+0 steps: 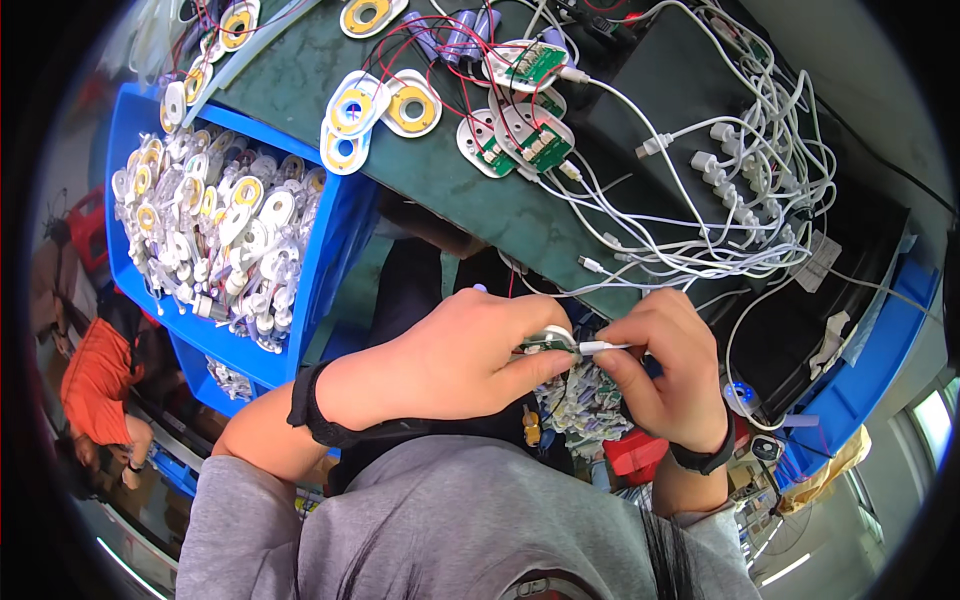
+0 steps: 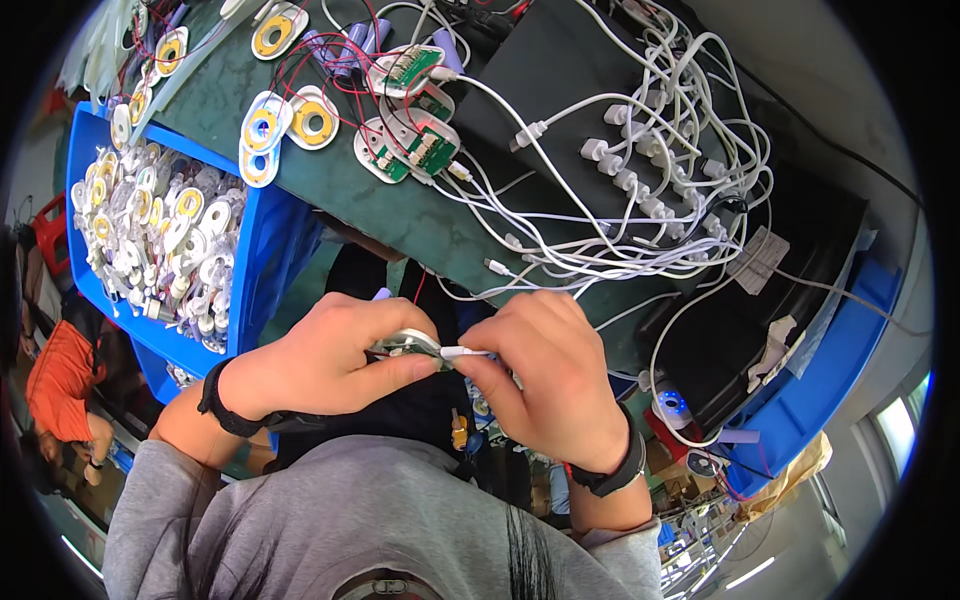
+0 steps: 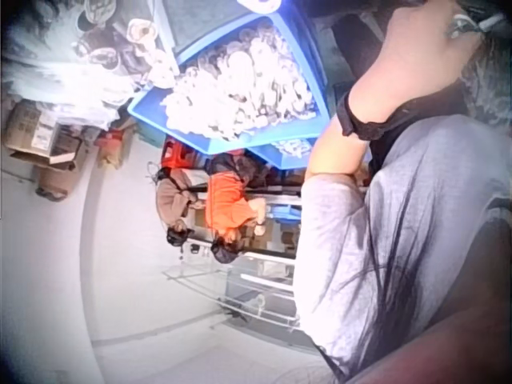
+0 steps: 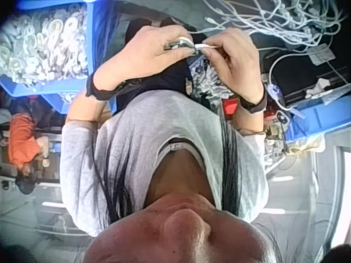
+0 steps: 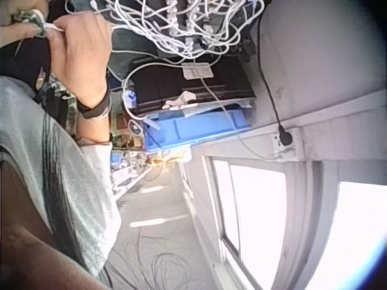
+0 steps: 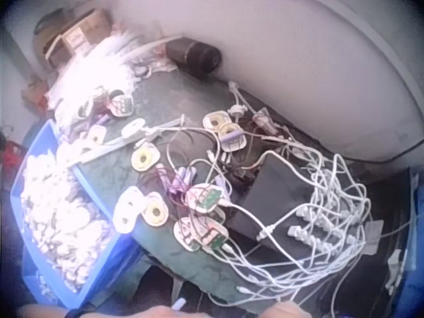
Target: Assemble small electronic component boards into circular plastic housings with wires.
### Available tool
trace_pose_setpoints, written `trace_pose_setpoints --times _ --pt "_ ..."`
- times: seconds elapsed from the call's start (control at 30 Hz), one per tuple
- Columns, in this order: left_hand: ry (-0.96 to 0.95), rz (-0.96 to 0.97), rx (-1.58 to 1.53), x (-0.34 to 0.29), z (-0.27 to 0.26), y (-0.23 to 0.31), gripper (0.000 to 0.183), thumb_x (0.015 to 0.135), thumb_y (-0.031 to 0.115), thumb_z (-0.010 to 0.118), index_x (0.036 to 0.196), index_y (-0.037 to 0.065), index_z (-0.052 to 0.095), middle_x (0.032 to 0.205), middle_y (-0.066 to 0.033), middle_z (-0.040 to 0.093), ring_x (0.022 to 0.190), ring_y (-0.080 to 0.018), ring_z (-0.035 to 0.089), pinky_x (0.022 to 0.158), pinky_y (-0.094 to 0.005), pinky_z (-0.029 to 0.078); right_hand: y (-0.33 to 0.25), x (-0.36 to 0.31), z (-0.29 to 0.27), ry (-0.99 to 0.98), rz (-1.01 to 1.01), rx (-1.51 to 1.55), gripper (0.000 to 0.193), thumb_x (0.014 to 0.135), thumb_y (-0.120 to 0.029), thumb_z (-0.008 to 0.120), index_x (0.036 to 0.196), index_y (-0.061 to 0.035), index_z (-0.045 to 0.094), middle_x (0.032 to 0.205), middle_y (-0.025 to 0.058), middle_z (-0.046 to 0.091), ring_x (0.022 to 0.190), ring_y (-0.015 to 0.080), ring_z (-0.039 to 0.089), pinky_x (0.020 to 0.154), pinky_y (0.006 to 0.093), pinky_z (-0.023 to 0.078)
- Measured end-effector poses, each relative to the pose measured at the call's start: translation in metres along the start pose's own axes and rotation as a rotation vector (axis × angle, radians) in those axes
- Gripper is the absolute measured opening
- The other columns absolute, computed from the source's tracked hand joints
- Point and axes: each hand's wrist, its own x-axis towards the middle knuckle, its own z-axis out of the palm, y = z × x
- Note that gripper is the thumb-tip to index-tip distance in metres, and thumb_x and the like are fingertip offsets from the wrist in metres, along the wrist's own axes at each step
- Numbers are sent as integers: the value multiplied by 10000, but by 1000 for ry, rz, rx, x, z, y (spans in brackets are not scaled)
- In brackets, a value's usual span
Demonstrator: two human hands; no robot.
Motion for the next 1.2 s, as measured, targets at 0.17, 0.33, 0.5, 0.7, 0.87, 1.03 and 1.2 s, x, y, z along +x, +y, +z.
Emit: trace_pose_setpoints --times 0.17,0.33,0.5,0.7,0.87,1.03,1.2 --pt "20 56 182 -6 2 -2 144 781 152 563 834 32 505 626 -142 547 575 -320 558 498 -375 430 -2 1 -1 -159 -161 -353 142 649 -121 668 747 -110 566 598 -16 484 513 156 441 484 289 312" --pt "-1 95 570 -20 -9 -16 110 746 105 600 829 51 554 624 -90 555 553 -233 571 493 -326 444 14 -3 -22 149 -25 -275 93 647 -65 660 706 -73 589 536 15 521 422 176 472 414 297 334" --pt "230 -84 133 -47 -36 -15 112 771 64 603 862 6 572 863 -99 632 707 -133 603 622 -244 463 11 -2 -32 38 -51 -129 109 636 -58 661 722 -49 595 553 29 529 443 174 453 447 288 328" --pt "538 88 -63 -57 -17 -24 175 748 66 637 894 -7 574 871 -110 625 744 -162 617 661 -256 479 10 -8 -14 84 11 -99 124 639 -50 662 741 -43 591 557 39 509 455 181 436 463 289 323" --pt "639 480 186 -60 -18 -23 195 734 24 632 901 -29 545 962 -183 596 865 -304 611 740 -338 495 8 -10 -5 109 -12 -97 131 646 -45 660 754 -36 587 551 49 491 467 199 436 471 299 326" --pt "736 510 116 -73 -10 -17 221 715 12 648 910 -38 557 935 -190 603 887 -321 604 761 -356 497 3 -12 -4 105 -27 -142 121 656 -42 654 758 -37 590 574 57 510 490 209 458 479 301 336" --pt "880 462 -134 -113 -1 -15 192 776 46 609 935 -36 539 930 -173 606 885 -264 602 767 -323 486 -1 -11 3 118 18 -97 104 688 -31 639 782 -21 597 641 84 561 536 219 508 512 293 389"
